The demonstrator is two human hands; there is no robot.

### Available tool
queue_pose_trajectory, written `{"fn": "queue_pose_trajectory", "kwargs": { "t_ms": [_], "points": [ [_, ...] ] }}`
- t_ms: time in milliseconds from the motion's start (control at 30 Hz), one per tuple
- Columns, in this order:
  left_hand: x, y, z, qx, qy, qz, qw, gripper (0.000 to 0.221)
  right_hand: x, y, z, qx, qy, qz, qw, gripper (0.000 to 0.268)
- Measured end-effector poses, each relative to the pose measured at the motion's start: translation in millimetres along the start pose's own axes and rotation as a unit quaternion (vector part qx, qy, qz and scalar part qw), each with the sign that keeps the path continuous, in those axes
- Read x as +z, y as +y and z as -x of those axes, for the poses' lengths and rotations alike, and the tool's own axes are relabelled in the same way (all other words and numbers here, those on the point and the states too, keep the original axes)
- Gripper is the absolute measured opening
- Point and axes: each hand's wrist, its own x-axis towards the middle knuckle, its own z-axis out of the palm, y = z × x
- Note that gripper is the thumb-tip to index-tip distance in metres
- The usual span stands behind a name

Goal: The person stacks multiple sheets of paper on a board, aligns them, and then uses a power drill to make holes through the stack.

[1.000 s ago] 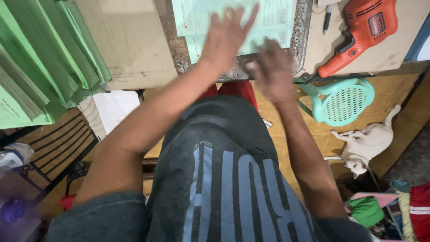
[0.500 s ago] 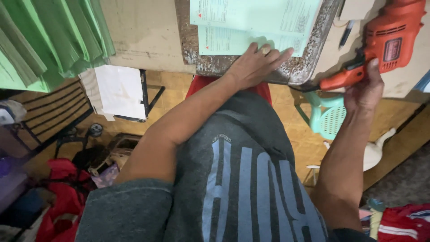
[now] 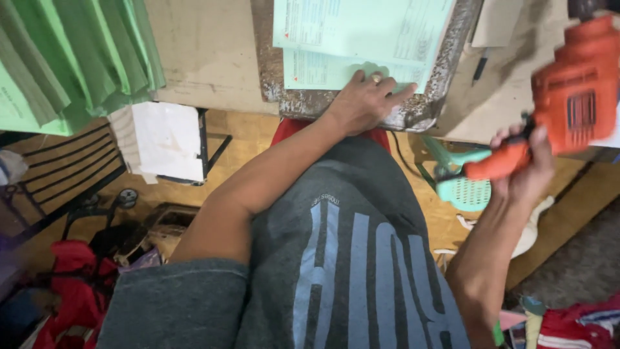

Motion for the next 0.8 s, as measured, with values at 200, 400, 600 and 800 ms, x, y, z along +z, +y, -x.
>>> {"fn": "queue_pose_trajectory", "kwargs": {
  "t_ms": [200, 400, 600, 800],
  "points": [
    [26, 5, -19, -0.064, -0.046, 0.104, 0.991, 0.032, 54, -50, 120, -0.126, -0.014, 0.309, 0.942, 0.051],
    [47, 9, -32, -0.154, -0.033, 0.146, 0.977, 0.03, 85, -51, 165, -0.089, 0.001, 0.462, 0.882, 0.034],
    [36, 10, -31, -0.198, 0.015, 0.23, 0.953, 0.011, 86, -36, 166, -0.033, 0.065, 0.502, 0.862, 0.034],
    [36, 9, -28, -0.178, -0.018, 0.184, 0.967, 0.02, 82, -33, 162, -0.015, 0.05, 0.511, 0.858, 0.031]
  ]
}}
